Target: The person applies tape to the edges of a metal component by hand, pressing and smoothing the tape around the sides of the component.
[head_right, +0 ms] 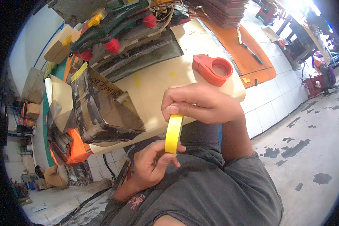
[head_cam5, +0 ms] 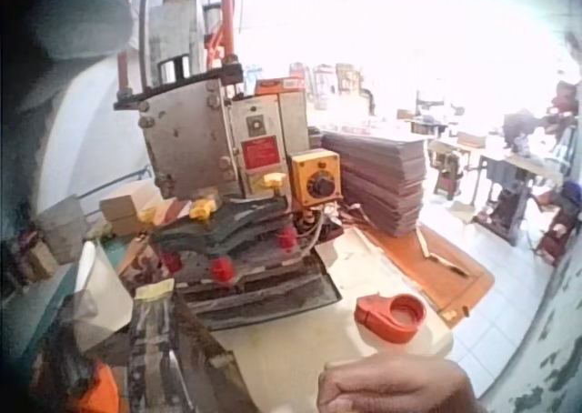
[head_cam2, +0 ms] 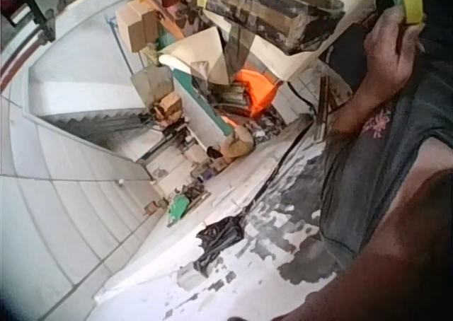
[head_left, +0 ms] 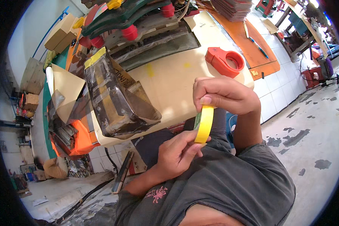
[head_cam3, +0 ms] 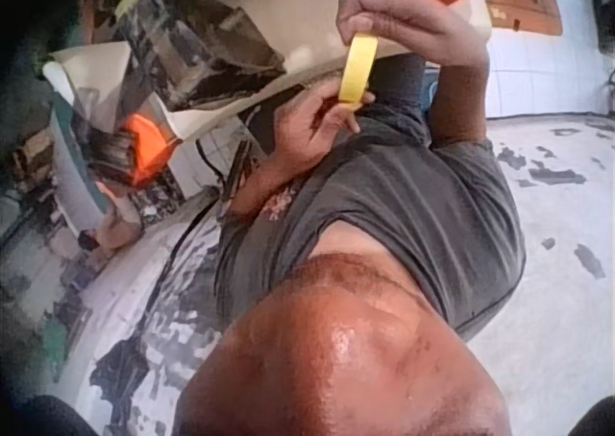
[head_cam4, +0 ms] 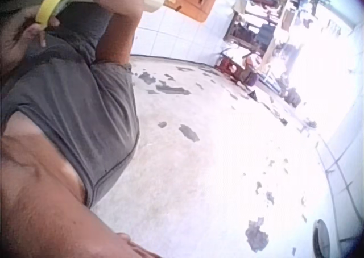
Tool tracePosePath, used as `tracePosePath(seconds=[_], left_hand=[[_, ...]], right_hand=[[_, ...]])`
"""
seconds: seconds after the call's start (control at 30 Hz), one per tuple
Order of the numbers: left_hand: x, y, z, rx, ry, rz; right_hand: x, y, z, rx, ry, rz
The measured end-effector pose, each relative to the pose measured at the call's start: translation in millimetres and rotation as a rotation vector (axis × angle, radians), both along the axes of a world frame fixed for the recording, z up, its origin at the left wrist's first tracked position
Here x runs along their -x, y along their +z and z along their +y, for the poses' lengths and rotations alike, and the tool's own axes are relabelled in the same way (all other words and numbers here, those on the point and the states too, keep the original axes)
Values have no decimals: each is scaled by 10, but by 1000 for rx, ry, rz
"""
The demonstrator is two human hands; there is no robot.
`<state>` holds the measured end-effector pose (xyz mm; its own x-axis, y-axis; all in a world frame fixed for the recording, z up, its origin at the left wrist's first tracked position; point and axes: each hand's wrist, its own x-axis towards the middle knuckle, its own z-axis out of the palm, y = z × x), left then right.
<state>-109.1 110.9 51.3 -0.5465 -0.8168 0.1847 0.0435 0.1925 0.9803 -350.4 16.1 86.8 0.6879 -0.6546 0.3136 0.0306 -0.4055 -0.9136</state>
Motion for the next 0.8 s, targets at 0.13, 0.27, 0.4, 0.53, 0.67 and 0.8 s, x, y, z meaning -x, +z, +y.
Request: tracePosePath(seconds=[0.13, 0.27, 0.4, 0.53, 0.67, 0.8], left_hand=[[115, -98, -37, -26, 162, -153], [171, -365, -123, 69, 299, -208], [214, -496, -230, 415, 382, -361], [255, -477, -285, 535, 443, -358], [270, -560, -333, 585, 423, -353], [284, -569, -336, 605, 402, -366]], right_hand=[[-65, -2, 86, -108, -287, -31], [20, -111, 147, 174, -290, 60], [-66, -234, 190, 188, -444, 133], [-54, -370, 164, 115, -446, 49], [-17, -444, 177, 15, -437, -71], [47, -468, 164, -62, -431, -56]])
